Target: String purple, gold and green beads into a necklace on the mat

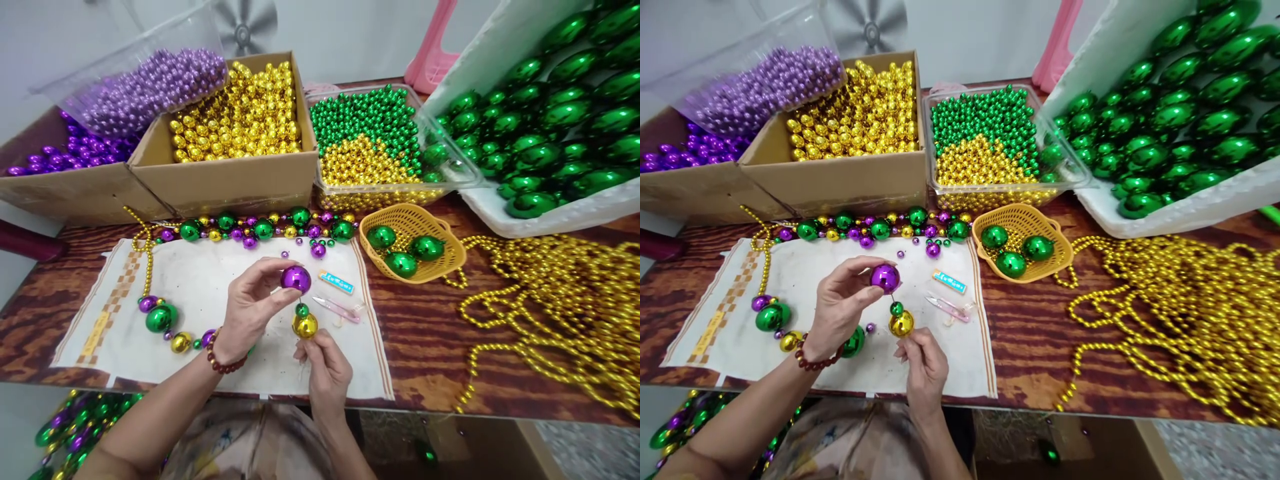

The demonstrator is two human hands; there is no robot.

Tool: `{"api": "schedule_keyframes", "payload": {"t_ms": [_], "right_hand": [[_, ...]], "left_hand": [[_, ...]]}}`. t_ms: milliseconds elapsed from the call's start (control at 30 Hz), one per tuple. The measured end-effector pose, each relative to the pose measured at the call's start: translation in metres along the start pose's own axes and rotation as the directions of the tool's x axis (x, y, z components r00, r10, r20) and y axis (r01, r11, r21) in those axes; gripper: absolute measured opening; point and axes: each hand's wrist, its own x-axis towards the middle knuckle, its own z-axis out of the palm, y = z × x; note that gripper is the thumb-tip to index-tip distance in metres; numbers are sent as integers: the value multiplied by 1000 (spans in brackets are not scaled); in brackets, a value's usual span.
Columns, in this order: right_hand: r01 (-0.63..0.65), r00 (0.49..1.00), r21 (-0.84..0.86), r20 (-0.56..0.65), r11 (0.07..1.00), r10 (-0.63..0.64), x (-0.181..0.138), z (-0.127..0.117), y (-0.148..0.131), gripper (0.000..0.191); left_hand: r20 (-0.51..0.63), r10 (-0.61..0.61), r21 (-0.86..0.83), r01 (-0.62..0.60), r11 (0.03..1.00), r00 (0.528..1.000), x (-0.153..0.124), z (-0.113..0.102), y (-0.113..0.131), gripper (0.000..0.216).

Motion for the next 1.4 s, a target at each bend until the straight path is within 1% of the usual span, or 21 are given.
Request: {"api": "schedule_keyframes", "payload": {"t_ms": [100,167,300,333,433,500,567,633,767,833,933,1000,1067,1167,1200,1233,1267,1300,1333,1367,1400], "right_hand": [[49,998,-34,30,998,-48,-1,1,-4,23],[51,998,-35,25,998,-50,-1,2,-7,22],[-48,998,31,-37,998,49,4,8,-13,20],[-75,997,51,-21,996,77,6,8,-15,19],[-135,985,98,122,986,123,10,7,-20,17],[-174,972,126,184,977,149,11,4,-21,16],[-228,965,147,161,962,205,11,2,-18,18],[-266,963,156,98,951,253,12,1,-13,21],[-226,974,141,8,964,228,14,1,-3,24],[-215,976,151,3,965,217,16,0,-1,24],[-217,976,214,29,952,216,18,-4,-3,26],[-206,979,250,56,946,198,19,-10,-5,28],[-193,981,266,85,944,176,20,-18,-7,30],[-202,977,264,119,943,175,18,-29,-8,30],[-210,975,266,125,941,182,17,-32,-8,30],[-220,973,269,130,938,191,15,-35,-7,30],[-229,971,274,133,934,199,14,-37,-7,30],[-234,970,280,138,931,202,12,-38,-6,30],[-239,968,284,142,929,205,11,-39,-5,31],[-242,967,286,146,927,208,10,-39,-4,32],[-247,966,287,149,926,212,9,-40,-3,33]], "left_hand": [[-5,-86,-79,86,993,996,2,-3,-1,27],[14,-129,-100,130,986,992,1,-4,-2,26],[59,-164,-98,169,981,985,-4,-3,-3,27],[50,-160,-104,165,981,986,-4,-2,-4,28],[0,-160,-140,158,977,987,-2,-3,-5,27],[-25,-186,-164,179,970,982,1,-4,-8,25],[-31,-225,-173,216,961,974,3,-6,-11,25],[-22,-260,-169,253,953,965,2,-7,-15,29],[-3,-317,-138,314,939,948,-1,-5,-20,33],[30,-323,-105,324,940,946,-2,-4,-19,32],[126,-295,-37,302,953,947,1,-5,-14,32],[208,-274,14,277,961,939,8,-6,-13,35],[260,-270,92,255,963,927,20,-7,-14,40],[239,-240,299,164,940,941,52,-6,-23,36],[236,-195,392,90,916,952,66,-3,-26,33],[251,-123,486,-15,874,960,82,2,-29,29],[286,-32,571,-144,809,958,99,9,-30,25],[337,64,634,-276,723,939,118,20,-31,22],[397,149,675,-398,621,906,138,32,-31,20],[452,206,699,-488,522,868,159,47,-31,20],[501,213,718,-540,438,839,180,62,-32,20]]}}
